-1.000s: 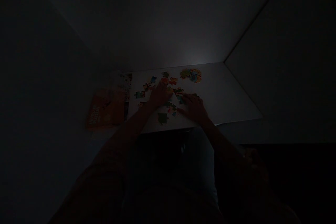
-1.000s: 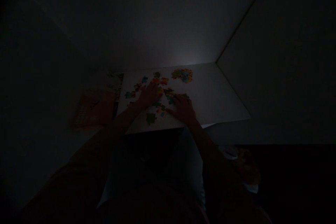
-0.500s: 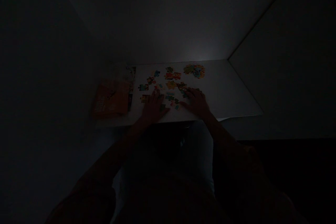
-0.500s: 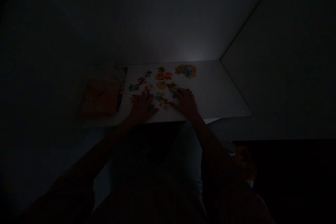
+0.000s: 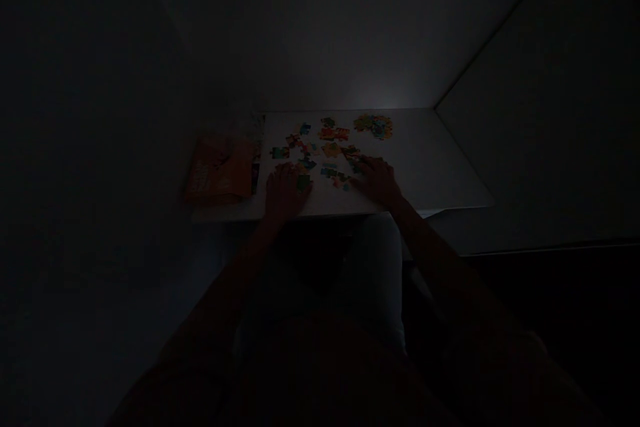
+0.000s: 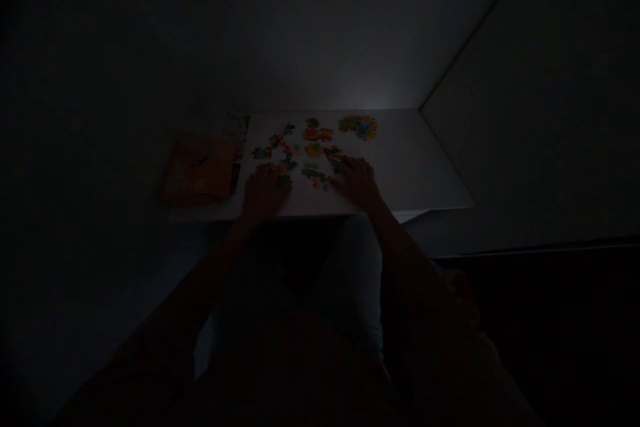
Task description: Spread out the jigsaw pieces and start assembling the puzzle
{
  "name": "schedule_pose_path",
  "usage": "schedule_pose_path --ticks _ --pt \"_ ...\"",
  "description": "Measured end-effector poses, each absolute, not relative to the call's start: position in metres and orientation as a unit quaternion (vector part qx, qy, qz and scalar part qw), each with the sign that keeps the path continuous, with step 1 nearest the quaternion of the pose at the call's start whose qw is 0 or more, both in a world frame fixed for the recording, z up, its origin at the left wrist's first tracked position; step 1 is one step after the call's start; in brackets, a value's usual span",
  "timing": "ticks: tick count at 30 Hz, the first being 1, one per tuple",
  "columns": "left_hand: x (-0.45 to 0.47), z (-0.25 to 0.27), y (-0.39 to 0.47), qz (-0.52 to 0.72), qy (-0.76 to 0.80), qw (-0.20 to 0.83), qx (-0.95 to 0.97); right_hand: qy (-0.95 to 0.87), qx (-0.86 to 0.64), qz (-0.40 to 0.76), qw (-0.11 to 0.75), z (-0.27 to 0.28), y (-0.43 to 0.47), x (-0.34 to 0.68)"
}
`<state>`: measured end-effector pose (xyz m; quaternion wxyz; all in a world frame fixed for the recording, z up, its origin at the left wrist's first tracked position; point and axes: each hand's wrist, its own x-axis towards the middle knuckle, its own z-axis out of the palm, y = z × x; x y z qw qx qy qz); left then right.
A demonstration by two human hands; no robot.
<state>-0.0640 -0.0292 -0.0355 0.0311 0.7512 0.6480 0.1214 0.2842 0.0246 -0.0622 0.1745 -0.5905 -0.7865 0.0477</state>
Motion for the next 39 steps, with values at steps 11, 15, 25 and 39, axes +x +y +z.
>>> schedule_pose_path --ticks 11,15,25,39 --pt "-0.062 -0.037 -0.025 0.178 0.683 0.035 0.708 -0.809 -0.557 0.034 0.185 -0.066 0.026 0.293" --pt "-0.067 -0.034 -0.027 0.168 0.678 0.042 0.714 -0.821 -0.536 0.031 0.194 -0.07 0.028 0.298" --pt "-0.103 -0.033 -0.019 0.148 0.618 0.059 0.77 -0.826 -0.519 0.028 0.217 -0.071 0.031 0.302" --pt "-0.11 -0.05 -0.011 0.18 0.615 0.03 0.767 -0.728 -0.581 0.011 0.365 -0.044 0.019 0.304"
